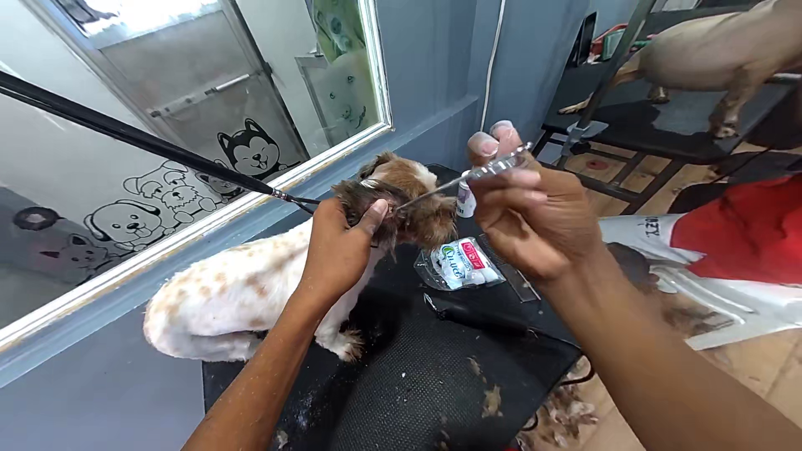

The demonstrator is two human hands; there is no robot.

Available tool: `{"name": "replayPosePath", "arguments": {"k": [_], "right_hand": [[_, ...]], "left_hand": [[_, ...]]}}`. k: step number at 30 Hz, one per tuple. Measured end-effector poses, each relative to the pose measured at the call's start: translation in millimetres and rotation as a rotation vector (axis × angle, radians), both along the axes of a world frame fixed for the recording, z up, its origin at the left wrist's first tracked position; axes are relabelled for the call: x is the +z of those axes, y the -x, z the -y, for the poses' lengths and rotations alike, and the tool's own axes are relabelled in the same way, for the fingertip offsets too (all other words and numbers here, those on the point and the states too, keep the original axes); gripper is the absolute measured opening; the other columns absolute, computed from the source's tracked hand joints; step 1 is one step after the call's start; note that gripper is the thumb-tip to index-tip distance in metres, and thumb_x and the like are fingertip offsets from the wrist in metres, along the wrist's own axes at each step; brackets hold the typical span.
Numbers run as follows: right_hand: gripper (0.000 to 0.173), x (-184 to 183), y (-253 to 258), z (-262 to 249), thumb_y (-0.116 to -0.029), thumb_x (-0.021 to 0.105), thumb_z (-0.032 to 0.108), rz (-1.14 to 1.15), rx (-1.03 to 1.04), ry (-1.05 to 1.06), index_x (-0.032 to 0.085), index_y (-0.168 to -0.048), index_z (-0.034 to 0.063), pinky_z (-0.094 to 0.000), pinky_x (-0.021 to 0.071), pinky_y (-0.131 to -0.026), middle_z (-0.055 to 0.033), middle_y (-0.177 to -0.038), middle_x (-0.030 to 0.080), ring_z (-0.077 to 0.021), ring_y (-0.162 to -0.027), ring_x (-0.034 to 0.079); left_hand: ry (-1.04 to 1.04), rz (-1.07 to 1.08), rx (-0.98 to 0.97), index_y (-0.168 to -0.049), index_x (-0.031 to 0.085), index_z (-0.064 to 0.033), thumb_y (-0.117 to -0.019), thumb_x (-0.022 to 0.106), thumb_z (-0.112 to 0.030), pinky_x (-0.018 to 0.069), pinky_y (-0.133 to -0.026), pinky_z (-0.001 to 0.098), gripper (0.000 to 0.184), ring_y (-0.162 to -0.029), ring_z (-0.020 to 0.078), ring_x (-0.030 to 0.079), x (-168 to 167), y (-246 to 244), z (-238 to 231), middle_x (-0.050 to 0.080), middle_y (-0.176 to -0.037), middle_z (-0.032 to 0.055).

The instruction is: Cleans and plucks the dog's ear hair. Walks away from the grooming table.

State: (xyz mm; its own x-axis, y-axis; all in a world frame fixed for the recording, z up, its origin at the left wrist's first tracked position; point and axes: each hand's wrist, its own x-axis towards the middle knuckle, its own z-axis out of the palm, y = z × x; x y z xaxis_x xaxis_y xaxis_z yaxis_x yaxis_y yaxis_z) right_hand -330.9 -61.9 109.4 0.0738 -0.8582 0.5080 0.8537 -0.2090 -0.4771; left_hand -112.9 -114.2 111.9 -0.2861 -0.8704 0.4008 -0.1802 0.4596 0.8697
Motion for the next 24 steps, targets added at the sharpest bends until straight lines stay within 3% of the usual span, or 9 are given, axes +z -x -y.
{"name": "replayPosePath", "arguments": {"k": [3,7,9,11,12,14,18,21,24], "right_hand": [[0.014,6,-13,10,-0.1071,0.043,0.004,0.085,0.043,0.067,0.054,-0.108,0.0129,-0.0162,0.0572,-0.084,-0.0022,-0.098,0.063,-0.0063,-0.091,0.067],[0.019,16,-21,23,-0.1058,0.051,0.01,-0.081,-0.133,0.196,0.049,-0.124,0.0146,-0.0388,0.0517,-0.108,-0.0075,-0.111,0.067,-0.0219,-0.112,0.068],[0.039,27,-17,26,-0.1063,0.049,0.014,-0.487,-0.395,0.352,0.038,-0.144,0.0104,-0.044,0.0587,-0.098,-0.0077,-0.112,0.067,-0.0235,-0.105,0.07],[0.054,43,-12,19,-0.1076,0.047,0.017,-1.016,-0.733,0.565,0.028,-0.155,-0.0005,-0.0336,0.0625,-0.081,-0.0072,-0.127,0.068,-0.0172,-0.099,0.07],[0.056,51,-11,11,-0.1086,0.046,0.023,-1.327,-0.911,0.635,0.028,-0.158,0.0026,-0.0293,0.0608,-0.079,-0.0015,-0.137,0.064,-0.0115,-0.098,0.069],[0.06,67,-14,-11,-0.1073,0.045,0.024,-1.841,-1.143,0.719,0.025,-0.163,0.0101,-0.0392,0.0558,-0.069,-0.0048,-0.145,0.058,-0.0217,-0.097,0.068],[0.072,95,-20,-37,-0.0992,0.05,0.009,-2.4,-1.18,0.75,0.02,-0.165,0.0104,-0.0433,0.0421,-0.047,-0.019,-0.104,0.064,-0.0348,-0.07,0.062],[0.061,118,-20,-32,-0.098,0.052,0.008,-2.612,-1.098,0.907,0.035,-0.157,0.002,-0.039,0.0355,-0.04,-0.0053,-0.059,0.049,-0.026,-0.045,0.051],[0.031,140,-14,-11,-0.1021,0.042,0.017,-2.598,-1.031,1.032,0.063,-0.122,0.0036,-0.0408,0.0355,-0.04,-0.0028,-0.056,0.046,-0.0252,-0.045,0.052]], "left_hand": [[-0.003,-0.014,0.01,-0.106,0.069,-0.0049,-0.1009,0.062,-0.012,0.0611,-0.085,0.0317,0.011,-0.089,0.01,0.072,0,3,3,0.075,-0.092,0.0035],[-0.006,0.001,0.007,-0.105,0.07,-0.005,-0.1025,0.06,-0.015,0.0611,-0.085,0.0336,0.015,-0.089,0.011,0.073,1,3,8,0.075,-0.092,0.0039],[-0.004,0.007,0.006,-0.104,0.071,-0.0051,-0.103,0.06,-0.017,0.0613,-0.084,0.0341,0.016,-0.088,0.0114,0.073,0,3,11,0.075,-0.091,0.0041],[0.002,0.009,0.011,-0.103,0.071,-0.005,-0.104,0.058,-0.018,0.0608,-0.083,0.0337,0.018,-0.086,0.0111,0.072,0,3,14,0.074,-0.089,0.004],[0.008,0.014,0.015,-0.102,0.071,-0.0049,-0.1045,0.058,-0.018,0.0608,-0.083,0.0335,0.019,-0.086,0.0109,0.072,0,3,15,0.074,-0.089,0.0039],[0.02,0.051,0.038,-0.102,0.07,-0.0049,-0.1052,0.056,-0.02,0.0602,-0.081,0.0336,0.021,-0.083,0.0106,0.071,0,3,17,0.073,-0.087,0.0037],[-0.002,0.122,0.073,-0.101,0.07,-0.0049,-0.1058,0.055,-0.023,0.0589,-0.079,0.0374,0.024,-0.082,0.0124,0.07,2,4,20,0.072,-0.085,0.0048],[-0.008,0.174,0.097,-0.099,0.07,-0.0052,-0.1056,0.055,-0.024,0.0585,-0.077,0.0399,0.025,-0.081,0.0141,0.07,4,8,20,0.071,-0.084,0.0056],[0.005,0.206,0.106,-0.095,0.07,-0.0062,-0.1055,0.056,-0.024,0.0567,-0.074,0.0401,0.025,-0.078,0.0145,0.069,4,13,19,0.07,-0.081,0.0051]]}}
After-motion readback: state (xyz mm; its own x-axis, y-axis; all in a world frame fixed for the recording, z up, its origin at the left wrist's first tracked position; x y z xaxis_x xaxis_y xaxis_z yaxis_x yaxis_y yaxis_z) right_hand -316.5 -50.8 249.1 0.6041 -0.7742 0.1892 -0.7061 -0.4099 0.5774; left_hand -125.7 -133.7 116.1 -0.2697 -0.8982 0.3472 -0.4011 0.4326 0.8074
